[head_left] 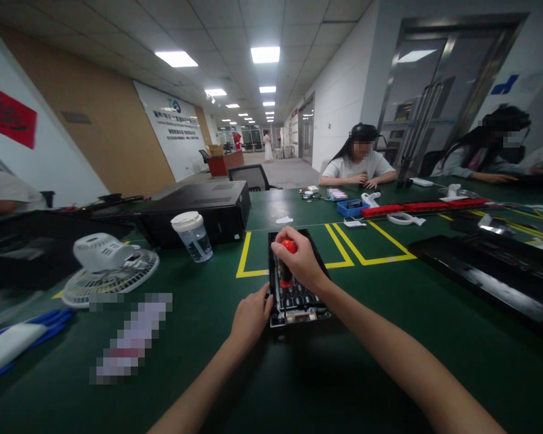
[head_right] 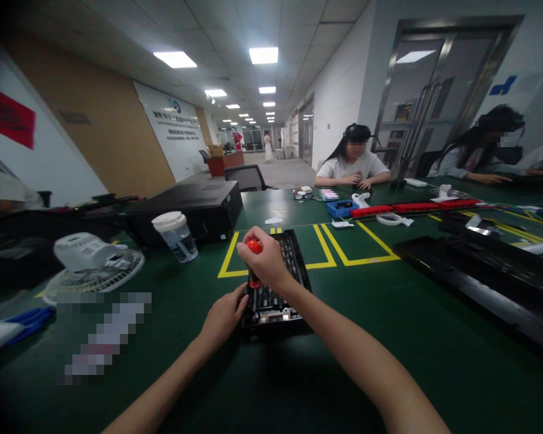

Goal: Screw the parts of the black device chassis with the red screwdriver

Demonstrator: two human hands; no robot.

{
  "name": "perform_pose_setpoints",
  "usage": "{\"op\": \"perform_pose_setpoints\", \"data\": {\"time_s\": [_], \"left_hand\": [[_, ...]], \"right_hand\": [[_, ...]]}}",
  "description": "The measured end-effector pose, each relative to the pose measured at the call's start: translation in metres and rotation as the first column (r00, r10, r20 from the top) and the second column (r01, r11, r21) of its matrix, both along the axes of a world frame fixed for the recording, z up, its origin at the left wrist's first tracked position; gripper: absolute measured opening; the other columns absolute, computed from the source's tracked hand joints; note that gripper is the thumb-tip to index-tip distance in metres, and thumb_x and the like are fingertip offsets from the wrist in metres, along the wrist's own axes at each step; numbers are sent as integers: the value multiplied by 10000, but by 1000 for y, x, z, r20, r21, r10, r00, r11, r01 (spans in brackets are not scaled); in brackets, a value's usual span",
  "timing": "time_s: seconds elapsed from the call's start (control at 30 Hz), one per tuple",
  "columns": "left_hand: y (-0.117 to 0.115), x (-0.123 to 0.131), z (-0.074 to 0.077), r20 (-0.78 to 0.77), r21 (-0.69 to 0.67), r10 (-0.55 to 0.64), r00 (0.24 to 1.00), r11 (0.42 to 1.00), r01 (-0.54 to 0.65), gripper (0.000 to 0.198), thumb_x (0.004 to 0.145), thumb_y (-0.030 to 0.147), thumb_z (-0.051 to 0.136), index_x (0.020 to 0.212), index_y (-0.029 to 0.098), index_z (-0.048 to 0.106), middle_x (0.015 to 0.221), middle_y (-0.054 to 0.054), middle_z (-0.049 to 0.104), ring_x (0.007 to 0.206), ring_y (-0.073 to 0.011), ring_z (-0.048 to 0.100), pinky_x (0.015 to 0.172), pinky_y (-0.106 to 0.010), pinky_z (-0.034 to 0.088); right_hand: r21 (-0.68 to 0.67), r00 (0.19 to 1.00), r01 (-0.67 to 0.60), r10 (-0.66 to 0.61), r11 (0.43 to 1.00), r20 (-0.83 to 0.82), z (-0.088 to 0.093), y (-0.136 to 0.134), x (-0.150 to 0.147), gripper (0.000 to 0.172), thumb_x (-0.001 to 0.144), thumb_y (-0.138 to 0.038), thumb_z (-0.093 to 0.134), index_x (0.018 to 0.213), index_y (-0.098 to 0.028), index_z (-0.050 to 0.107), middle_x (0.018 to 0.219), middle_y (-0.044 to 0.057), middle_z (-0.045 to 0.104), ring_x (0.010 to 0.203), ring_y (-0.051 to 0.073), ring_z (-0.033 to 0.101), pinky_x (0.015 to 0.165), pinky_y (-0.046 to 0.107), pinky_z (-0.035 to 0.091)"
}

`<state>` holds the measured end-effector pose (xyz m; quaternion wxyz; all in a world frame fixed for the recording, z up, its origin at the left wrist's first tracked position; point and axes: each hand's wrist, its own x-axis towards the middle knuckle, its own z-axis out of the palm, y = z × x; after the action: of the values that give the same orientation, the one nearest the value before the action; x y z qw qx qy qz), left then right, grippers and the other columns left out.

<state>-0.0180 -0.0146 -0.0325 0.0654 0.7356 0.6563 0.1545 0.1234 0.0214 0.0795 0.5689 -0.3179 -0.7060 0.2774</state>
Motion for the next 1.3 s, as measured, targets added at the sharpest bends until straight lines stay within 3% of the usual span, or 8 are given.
{"op": "perform_pose_setpoints", "data": {"time_s": [0.1,0.2,0.4,0.57,0.7,0.93,1.1,1.3], "left_hand": [[0,0,0,0,-2,6,1000,1000,-6,417,912,359,299,1280,208,423,1019,-80,654,924,-183,607,774,-260,409],[0,1,1,10,0,6,1000,1000,-6,417,911,358,299,1280,208,422,1026,-81,652,928,-181,605,777,-259,410],[0,1,2,-1,-8,13,1000,1000,-13,423,910,361,295,1282,205,420,1050,-88,644,929,-181,606,768,-258,412],[0,1,2,-28,1,15,1000,1000,-15,418,909,355,293,1274,203,429,1055,-94,644,923,-193,610,766,-271,413],[1,1,0,-20,8,5,1000,1000,-5,415,909,346,298,1280,206,422,1053,-89,645,942,-185,604,780,-262,410],[1,0,0,-26,2,7,1000,1000,-7,419,911,350,292,1283,202,417,1041,-90,644,933,-181,605,772,-257,412],[1,0,1,-25,-6,7,1000,1000,-7,418,912,351,294,1283,202,416,1021,-89,646,916,-181,607,761,-255,413],[1,0,0,-22,-2,5,1000,1000,-5,419,912,348,292,1283,201,417,1022,-89,646,913,-182,607,762,-258,413]], "right_hand": [[16,991,-132,131,991,34,3,4,4,153,781,-223,510,680,-137,587,698,3,567,687,125,513,688,249,396],[-80,956,-294,294,953,-6,4,7,7,182,771,-262,556,646,-135,593,658,2,566,635,117,526,646,245,419],[-247,773,-632,572,735,-274,1,11,8,227,757,-334,617,687,-130,546,614,-4,578,519,108,576,542,240,468],[-230,643,-763,676,604,-359,-4,18,7,257,726,-343,661,716,-127,522,738,32,629,533,120,614,534,256,497],[-183,546,-835,738,519,-397,-8,24,3,317,725,-405,645,663,-136,490,604,-21,556,403,78,507,430,230,457],[-176,376,-926,773,335,-511,-6,26,-4,372,848,-348,273,671,-131,516,556,6,509,398,109,467,410,256,420],[-194,381,-924,767,328,-517,-6,27,-1,309,810,-297,292,703,-127,527,593,20,515,436,118,478,448,262,408],[-250,462,-887,743,388,-484,-9,26,5,277,804,-347,350,748,-141,527,614,16,527,500,136,506,511,283,420]]}}
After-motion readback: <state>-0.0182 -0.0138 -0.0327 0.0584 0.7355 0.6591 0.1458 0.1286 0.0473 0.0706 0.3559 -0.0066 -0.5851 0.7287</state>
